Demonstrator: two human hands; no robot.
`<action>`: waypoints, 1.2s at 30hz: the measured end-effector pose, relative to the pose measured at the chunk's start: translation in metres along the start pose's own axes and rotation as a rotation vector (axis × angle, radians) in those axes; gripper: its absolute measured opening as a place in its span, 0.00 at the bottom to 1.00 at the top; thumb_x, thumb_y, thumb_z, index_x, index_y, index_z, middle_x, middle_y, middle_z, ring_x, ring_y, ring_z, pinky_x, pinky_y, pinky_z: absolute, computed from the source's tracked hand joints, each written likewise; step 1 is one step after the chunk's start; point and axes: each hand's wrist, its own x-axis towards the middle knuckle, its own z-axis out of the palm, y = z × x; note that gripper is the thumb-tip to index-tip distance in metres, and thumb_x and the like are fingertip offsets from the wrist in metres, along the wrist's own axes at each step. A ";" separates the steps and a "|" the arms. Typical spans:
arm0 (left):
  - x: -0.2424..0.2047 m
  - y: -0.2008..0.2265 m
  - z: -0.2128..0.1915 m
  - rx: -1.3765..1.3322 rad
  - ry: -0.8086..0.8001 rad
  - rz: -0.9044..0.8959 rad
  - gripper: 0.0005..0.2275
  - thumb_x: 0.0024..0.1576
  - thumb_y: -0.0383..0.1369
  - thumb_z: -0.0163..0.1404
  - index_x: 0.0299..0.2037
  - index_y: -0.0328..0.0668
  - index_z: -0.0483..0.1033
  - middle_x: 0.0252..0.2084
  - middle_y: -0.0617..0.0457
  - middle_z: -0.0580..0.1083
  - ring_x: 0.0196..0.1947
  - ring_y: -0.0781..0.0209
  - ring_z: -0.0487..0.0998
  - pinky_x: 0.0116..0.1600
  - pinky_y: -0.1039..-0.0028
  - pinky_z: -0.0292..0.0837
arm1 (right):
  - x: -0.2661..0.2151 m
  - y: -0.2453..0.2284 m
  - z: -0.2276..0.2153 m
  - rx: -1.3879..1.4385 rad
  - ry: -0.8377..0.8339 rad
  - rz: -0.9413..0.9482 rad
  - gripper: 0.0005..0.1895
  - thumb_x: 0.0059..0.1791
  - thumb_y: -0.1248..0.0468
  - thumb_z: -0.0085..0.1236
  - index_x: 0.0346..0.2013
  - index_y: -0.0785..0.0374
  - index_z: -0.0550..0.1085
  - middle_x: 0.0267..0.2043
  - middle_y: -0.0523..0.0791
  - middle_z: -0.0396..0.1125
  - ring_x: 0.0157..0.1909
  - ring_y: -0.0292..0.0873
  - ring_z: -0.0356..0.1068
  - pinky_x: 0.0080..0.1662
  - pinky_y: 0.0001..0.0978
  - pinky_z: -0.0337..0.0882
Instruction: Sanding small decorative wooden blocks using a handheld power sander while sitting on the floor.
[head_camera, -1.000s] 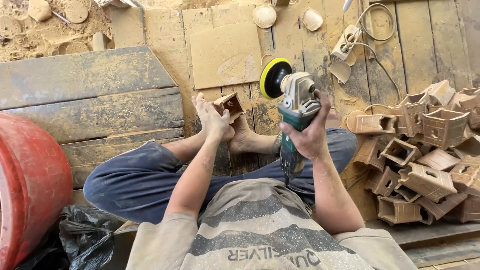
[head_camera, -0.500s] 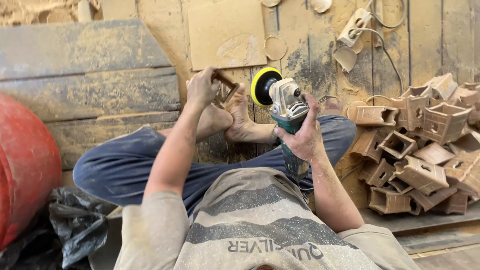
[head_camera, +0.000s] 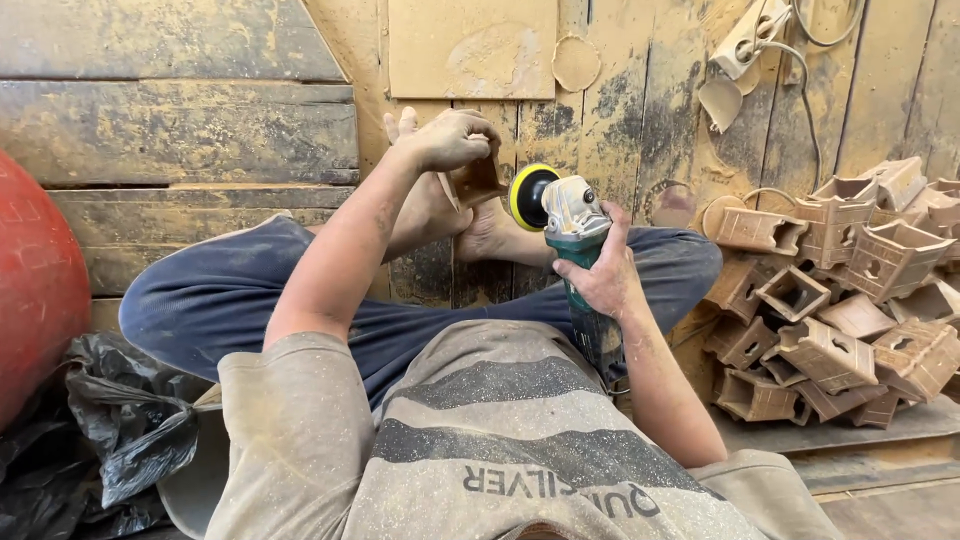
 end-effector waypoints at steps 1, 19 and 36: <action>0.008 -0.005 0.005 -0.001 -0.005 0.000 0.12 0.54 0.38 0.48 0.45 0.59 0.81 0.55 0.48 0.77 0.59 0.38 0.74 0.58 0.38 0.66 | 0.002 0.001 0.000 0.001 0.000 0.005 0.55 0.37 0.53 0.73 0.70 0.42 0.47 0.58 0.64 0.67 0.61 0.71 0.65 0.62 0.63 0.64; 0.025 0.013 0.005 0.031 -0.278 -0.228 0.10 0.67 0.40 0.45 0.44 0.50 0.79 0.44 0.53 0.79 0.43 0.57 0.76 0.47 0.61 0.68 | 0.007 0.019 0.003 -0.075 -0.090 -0.117 0.49 0.40 0.58 0.70 0.66 0.52 0.48 0.63 0.52 0.65 0.55 0.59 0.72 0.54 0.49 0.67; 0.027 -0.037 0.045 -0.125 0.077 -0.096 0.18 0.67 0.35 0.54 0.22 0.46 0.67 0.25 0.58 0.71 0.26 0.63 0.66 0.34 0.65 0.63 | 0.014 0.009 0.011 -0.061 -0.145 -0.176 0.46 0.41 0.60 0.68 0.64 0.55 0.48 0.58 0.58 0.66 0.54 0.58 0.72 0.53 0.49 0.69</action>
